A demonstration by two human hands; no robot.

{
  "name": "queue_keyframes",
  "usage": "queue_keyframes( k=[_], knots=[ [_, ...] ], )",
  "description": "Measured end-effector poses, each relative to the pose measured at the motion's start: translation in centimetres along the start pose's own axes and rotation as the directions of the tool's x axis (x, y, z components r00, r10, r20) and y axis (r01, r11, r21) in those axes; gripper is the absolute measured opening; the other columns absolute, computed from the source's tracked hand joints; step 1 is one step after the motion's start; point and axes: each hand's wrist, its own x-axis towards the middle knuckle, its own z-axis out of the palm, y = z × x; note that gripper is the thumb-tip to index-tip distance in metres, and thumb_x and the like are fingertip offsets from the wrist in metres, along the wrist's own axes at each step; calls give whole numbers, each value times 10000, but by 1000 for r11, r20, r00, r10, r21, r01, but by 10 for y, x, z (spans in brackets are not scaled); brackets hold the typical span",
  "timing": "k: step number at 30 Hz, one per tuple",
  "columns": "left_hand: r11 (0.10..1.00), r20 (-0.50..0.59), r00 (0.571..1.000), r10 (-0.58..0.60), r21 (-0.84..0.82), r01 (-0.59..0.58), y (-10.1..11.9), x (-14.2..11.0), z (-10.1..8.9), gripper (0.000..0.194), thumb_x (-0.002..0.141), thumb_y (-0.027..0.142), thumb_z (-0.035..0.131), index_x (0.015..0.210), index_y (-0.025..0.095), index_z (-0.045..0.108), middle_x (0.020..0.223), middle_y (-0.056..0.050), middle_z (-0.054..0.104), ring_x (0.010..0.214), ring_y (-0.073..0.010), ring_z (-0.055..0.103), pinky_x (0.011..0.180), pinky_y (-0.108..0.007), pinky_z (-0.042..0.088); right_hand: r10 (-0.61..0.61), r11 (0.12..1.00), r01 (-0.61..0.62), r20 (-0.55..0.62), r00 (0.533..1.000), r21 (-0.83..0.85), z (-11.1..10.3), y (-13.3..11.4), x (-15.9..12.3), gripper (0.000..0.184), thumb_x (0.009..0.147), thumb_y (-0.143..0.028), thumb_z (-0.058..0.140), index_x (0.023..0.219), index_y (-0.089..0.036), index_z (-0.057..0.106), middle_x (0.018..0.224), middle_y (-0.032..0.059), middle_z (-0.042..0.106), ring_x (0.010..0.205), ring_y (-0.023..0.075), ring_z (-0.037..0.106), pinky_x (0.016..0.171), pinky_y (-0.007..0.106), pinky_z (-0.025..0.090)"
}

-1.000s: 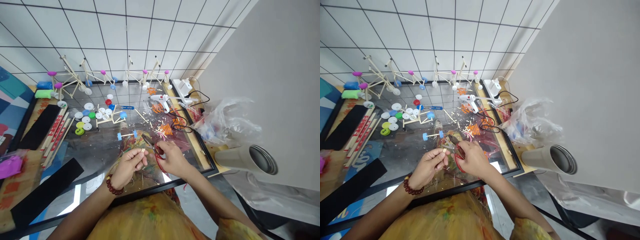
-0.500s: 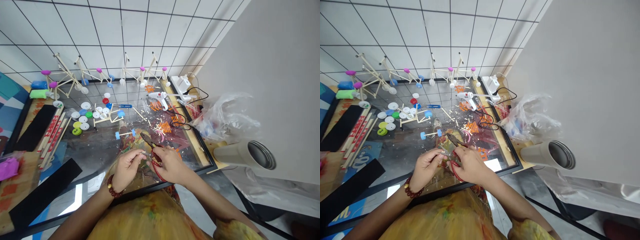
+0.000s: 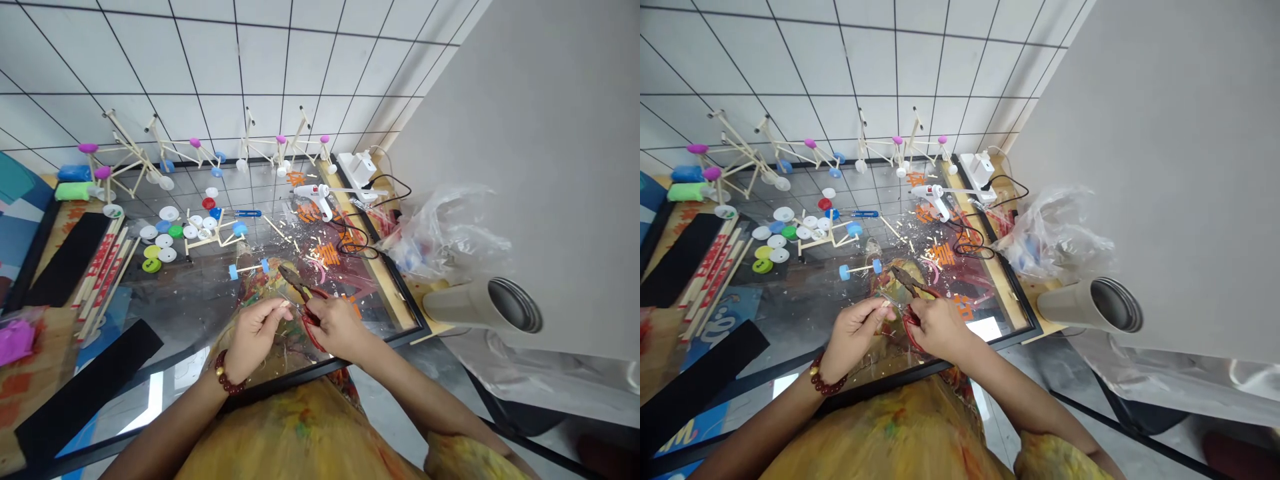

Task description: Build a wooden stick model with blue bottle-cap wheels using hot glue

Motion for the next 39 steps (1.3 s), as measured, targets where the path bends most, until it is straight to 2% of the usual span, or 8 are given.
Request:
queue_keyframes(
  k=[7,12,16,24,28,32,35,39],
  knots=[
    [800,72,953,-295,-527,288,2,7,4,242,753,360,795,849,147,732,813,-55,743,704,-130,653,694,-264,544,163,965,-126,-149,975,230,-7,6,3,295,886,-381,545,650,-217,479,574,-23,520,516,121,421,524,259,243],
    [486,176,893,-413,-787,380,7,13,4,258,630,242,892,806,144,730,909,-49,753,866,-152,707,882,-311,566,215,764,-119,-77,973,634,4,-3,1,337,810,-511,684,777,-215,528,657,-38,542,601,122,474,572,239,380],
    [413,146,890,-433,-845,339,6,16,5,229,620,161,885,763,151,706,949,-31,751,941,-151,705,971,-328,542,222,635,-111,-43,974,764,21,-16,3,425,711,-542,778,798,-214,521,696,-37,547,628,130,494,580,250,415],
    [573,-24,916,-400,-787,229,4,12,-1,247,611,269,900,739,168,713,867,-16,750,854,-144,699,835,-298,575,346,402,-10,-142,927,916,28,-21,12,402,676,-472,828,783,-218,536,716,-21,594,605,118,502,567,247,425],
    [699,-92,910,-404,-672,243,1,7,-16,272,677,376,849,798,153,750,823,-57,746,751,-168,689,742,-333,583,396,410,-31,-147,906,912,8,-9,15,417,670,-500,824,762,-222,526,705,-10,597,589,122,494,518,243,400],
    [966,-282,955,-94,-258,19,9,7,-30,192,848,385,690,889,209,757,997,-71,745,973,-211,673,924,-384,524,255,494,-40,-101,962,869,-4,-2,17,388,692,-465,819,737,-207,533,641,-41,537,557,101,445,505,227,356],
    [981,9,995,98,168,-98,18,7,-30,151,863,334,660,914,228,755,998,-81,740,1076,-246,639,1003,-391,453,139,549,-30,-56,989,835,-6,-4,20,368,705,-444,816,744,-202,541,628,-52,525,553,96,437,518,226,351],
    [986,266,950,-162,83,144,15,7,-17,297,926,388,538,752,186,669,627,-16,635,560,-138,583,607,-275,472,189,521,-11,-102,977,853,-8,-1,23,380,730,-503,783,808,-212,553,719,-15,599,629,128,518,583,254,423]
  ],
)
